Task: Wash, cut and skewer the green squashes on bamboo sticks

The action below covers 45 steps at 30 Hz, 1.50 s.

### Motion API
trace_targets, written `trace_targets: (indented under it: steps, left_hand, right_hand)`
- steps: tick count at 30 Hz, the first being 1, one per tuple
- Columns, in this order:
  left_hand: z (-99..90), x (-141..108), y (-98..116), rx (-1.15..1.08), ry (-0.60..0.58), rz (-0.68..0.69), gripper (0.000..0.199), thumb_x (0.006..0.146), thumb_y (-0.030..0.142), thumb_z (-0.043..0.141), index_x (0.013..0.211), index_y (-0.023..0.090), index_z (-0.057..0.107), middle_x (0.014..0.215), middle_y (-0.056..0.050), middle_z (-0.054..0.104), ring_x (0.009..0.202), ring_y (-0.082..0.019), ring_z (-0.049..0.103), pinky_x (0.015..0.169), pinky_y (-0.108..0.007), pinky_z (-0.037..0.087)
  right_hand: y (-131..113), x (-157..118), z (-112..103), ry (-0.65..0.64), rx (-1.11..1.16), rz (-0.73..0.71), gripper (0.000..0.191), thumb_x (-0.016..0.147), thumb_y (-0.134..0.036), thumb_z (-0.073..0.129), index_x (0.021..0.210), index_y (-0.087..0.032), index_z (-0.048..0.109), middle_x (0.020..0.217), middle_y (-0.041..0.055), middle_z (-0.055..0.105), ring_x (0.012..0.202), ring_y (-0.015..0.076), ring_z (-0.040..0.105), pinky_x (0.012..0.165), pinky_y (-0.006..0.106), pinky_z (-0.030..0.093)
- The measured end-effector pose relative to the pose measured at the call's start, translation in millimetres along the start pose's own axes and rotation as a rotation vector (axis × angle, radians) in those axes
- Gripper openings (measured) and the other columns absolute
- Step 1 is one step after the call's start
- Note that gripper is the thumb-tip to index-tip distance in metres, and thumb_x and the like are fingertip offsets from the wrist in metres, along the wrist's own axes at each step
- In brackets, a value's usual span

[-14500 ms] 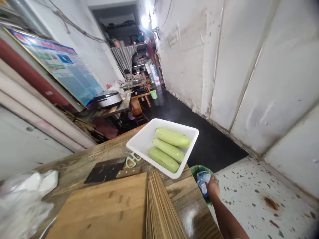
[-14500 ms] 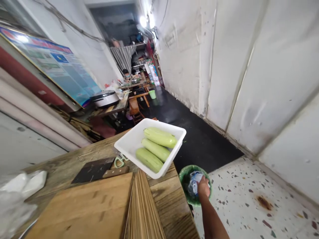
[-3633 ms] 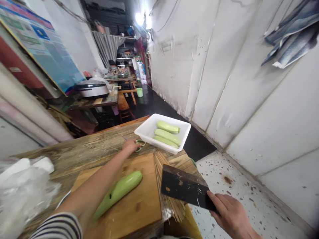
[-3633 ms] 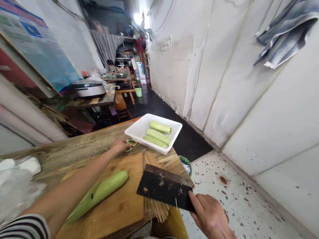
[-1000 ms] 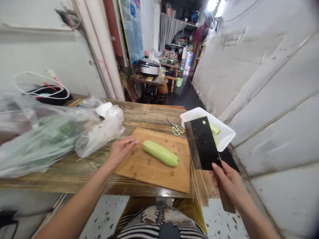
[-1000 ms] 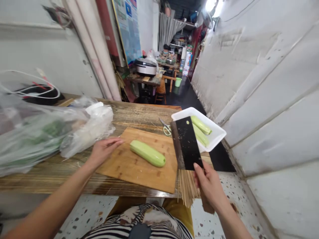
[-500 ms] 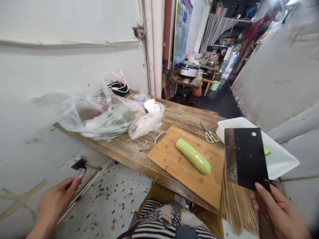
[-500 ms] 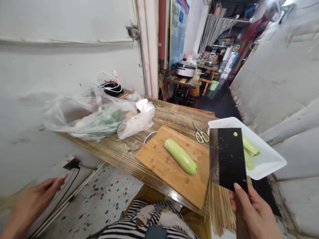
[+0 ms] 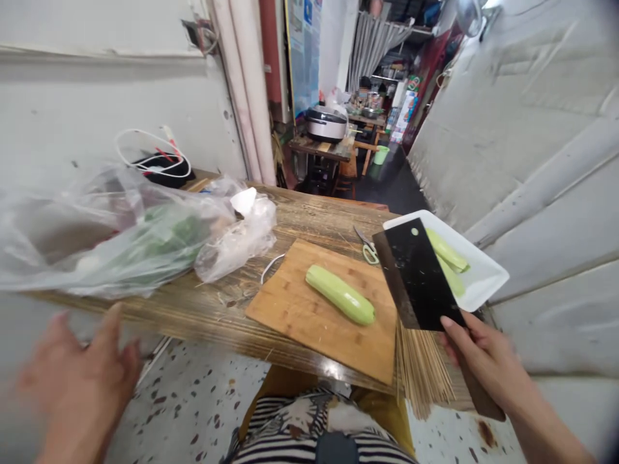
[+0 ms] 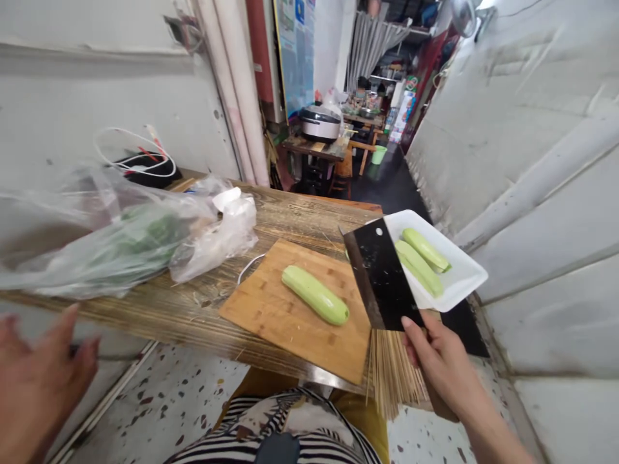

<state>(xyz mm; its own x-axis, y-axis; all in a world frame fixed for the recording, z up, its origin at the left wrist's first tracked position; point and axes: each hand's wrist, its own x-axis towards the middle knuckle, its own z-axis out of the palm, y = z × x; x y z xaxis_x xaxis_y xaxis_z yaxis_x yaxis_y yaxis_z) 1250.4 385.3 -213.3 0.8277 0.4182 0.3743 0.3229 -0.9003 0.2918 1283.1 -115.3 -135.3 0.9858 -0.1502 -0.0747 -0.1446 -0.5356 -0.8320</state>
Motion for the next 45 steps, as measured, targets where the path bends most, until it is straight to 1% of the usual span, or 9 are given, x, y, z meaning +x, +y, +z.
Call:
trace_targets:
  steps: [1,3,5,7,10,14,25,33,45]
  left_hand:
    - [6.4,4,28,-0.039,0.041,0.17,0.056,0.086,0.044,0.041,0.141,0.033,0.034,0.146,-0.012,0.035,0.124,-0.041,0.044,0.094,-0.06,0.041]
    - [27.0,5,90,-0.173,0.145,0.548,0.047,0.088,0.029,0.047,0.135,0.032,0.041,0.121,-0.008,0.059,0.11,-0.029,0.058,0.096,-0.047,0.046]
    - [54.9,-2,149,-0.312,0.128,0.868,0.041,0.086,0.02,0.054,0.126,0.027,0.049,0.112,-0.009,0.064,0.105,-0.024,0.061,0.096,-0.041,0.048]
    - [83.2,-13,193,-0.397,0.185,0.946,0.035,0.086,0.018,0.056,0.121,0.021,0.054,0.114,-0.012,0.063,0.111,-0.025,0.058,0.098,-0.043,0.047]
    - [114.3,-22,226,-0.447,0.212,0.972,0.033,0.085,0.018,0.059,0.117,0.013,0.057,0.115,-0.016,0.062,0.114,-0.027,0.055,0.096,-0.045,0.049]
    - [129.9,-19,230,-0.466,0.172,0.979,0.039,0.083,0.019,0.063,0.12,0.008,0.056,0.12,-0.019,0.06,0.118,-0.03,0.051,0.096,-0.047,0.049]
    - [135.8,-11,219,-0.58,0.218,0.966,0.041,0.079,0.014,0.068,0.117,0.006,0.058,0.112,-0.017,0.064,0.112,-0.032,0.055,0.089,-0.05,0.054]
    - [139.9,-8,214,-0.611,0.226,0.965,0.041,0.078,0.016,0.07,0.115,0.006,0.059,0.11,-0.016,0.066,0.111,-0.031,0.057,0.091,-0.05,0.053]
    - [144.5,-7,211,-0.682,0.201,0.953,0.043,0.078,0.013,0.069,0.118,0.006,0.056,0.111,-0.016,0.065,0.117,-0.033,0.054,0.097,-0.057,0.048]
  right_hand:
    - [1,4,-1,-0.029,-0.045,-0.043,0.037,0.084,-0.056,0.052,0.071,-0.021,0.05,0.052,-0.0038,0.049,0.045,0.0115,0.046,0.042,0.024,0.038]
    - [-1,14,-1,-0.077,-0.179,-0.155,0.034,0.089,-0.05,0.045,0.071,-0.022,0.047,0.053,-0.0035,0.048,0.046,0.0121,0.046,0.044,0.025,0.037]
    - [-7,25,1,-0.109,-0.365,-0.292,0.032,0.093,-0.043,0.04,0.07,-0.022,0.046,0.057,-0.0009,0.053,0.051,0.014,0.05,0.049,0.026,0.037]
    - [-17,35,6,-0.147,-0.559,-0.392,0.029,0.094,-0.036,0.036,0.072,-0.021,0.046,0.062,0.0021,0.058,0.057,0.0165,0.054,0.054,0.028,0.037]
    - [-34,45,15,-0.226,-0.768,-0.408,0.026,0.095,-0.03,0.033,0.079,-0.019,0.05,0.066,0.0043,0.062,0.059,0.0186,0.058,0.054,0.027,0.032]
    - [-49,57,28,-0.323,-0.88,-0.4,0.02,0.095,-0.026,0.035,0.085,-0.019,0.051,0.069,0.005,0.064,0.06,0.019,0.061,0.053,0.026,0.028]
    - [-69,74,42,-0.434,-0.879,-0.317,0.022,0.097,-0.027,0.03,0.086,-0.019,0.047,0.073,0.0052,0.064,0.065,0.0192,0.061,0.056,0.027,0.031]
    - [-82,76,50,-0.459,-0.887,-0.297,0.021,0.096,-0.027,0.03,0.083,-0.02,0.045,0.071,0.0036,0.06,0.062,0.018,0.058,0.057,0.027,0.032]
    - [-81,78,51,-0.478,-0.977,-0.31,0.021,0.097,-0.03,0.029,0.082,-0.021,0.041,0.069,0.0037,0.059,0.062,0.0185,0.056,0.056,0.028,0.03]
